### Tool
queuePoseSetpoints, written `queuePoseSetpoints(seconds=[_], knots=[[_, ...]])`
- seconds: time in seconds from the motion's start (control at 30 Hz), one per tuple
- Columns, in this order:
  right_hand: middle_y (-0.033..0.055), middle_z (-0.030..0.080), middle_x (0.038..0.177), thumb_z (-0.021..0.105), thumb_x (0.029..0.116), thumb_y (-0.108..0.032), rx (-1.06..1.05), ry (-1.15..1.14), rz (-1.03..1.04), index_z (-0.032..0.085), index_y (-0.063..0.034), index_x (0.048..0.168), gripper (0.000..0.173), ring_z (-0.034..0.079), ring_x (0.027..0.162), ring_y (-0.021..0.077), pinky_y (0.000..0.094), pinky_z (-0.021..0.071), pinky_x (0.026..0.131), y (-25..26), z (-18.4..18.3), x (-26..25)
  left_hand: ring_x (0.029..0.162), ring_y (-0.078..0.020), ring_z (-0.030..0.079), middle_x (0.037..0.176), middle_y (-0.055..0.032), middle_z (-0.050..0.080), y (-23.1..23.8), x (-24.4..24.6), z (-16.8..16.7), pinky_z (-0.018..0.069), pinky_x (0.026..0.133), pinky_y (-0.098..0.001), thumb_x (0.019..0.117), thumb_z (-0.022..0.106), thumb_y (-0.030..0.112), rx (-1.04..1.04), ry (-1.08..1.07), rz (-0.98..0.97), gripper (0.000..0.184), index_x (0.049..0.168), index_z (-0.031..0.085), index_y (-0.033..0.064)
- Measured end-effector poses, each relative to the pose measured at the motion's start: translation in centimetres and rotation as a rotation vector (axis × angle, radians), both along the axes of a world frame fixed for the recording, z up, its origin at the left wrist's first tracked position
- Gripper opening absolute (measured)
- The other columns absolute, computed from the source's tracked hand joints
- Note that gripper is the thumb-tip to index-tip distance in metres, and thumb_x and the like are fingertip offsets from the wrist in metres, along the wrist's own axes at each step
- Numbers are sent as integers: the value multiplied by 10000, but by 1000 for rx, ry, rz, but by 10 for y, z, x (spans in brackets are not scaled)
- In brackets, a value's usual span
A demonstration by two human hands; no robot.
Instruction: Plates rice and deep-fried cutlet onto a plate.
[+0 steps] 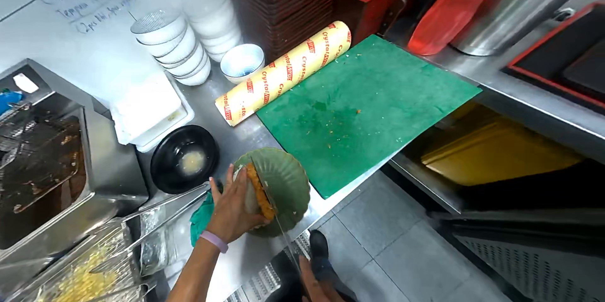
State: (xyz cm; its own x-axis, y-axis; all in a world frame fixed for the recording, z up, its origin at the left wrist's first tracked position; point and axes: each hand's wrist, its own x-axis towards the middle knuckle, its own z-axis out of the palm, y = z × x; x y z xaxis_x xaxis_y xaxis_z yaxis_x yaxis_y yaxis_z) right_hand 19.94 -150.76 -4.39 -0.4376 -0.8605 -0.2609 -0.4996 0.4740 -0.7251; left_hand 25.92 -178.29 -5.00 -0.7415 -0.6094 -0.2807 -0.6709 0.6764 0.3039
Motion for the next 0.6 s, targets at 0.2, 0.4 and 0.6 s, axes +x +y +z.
queuePoseSetpoints(seconds=[0.2,0.4,0.6], knots=[[224,717,880,588,957,-129,66,222,-3,554,-68,1486,533,701,605,361,495,574,532,-15,7,29,1591,-332,15,1695,-137,221,-4,17,-2,-128,1178,-712,719,893,451,59,-30,33,1236,1635,173,38],[216,706,859,569,950,-106,116,311,14,530,-92,1510,561,688,577,352,476,562,509,-18,0,42,1587,-337,83,1676,-176,254,8,34,15,-78,1201,-699,747,885,448,78,38,38,1185,1614,217,-6],[213,712,878,537,974,-99,175,294,67,482,-117,1547,575,697,605,357,488,573,546,-19,5,42,1556,-383,208,1631,-190,352,6,41,40,18,1201,-732,792,852,436,-14,124,49,1055,1589,313,0]])
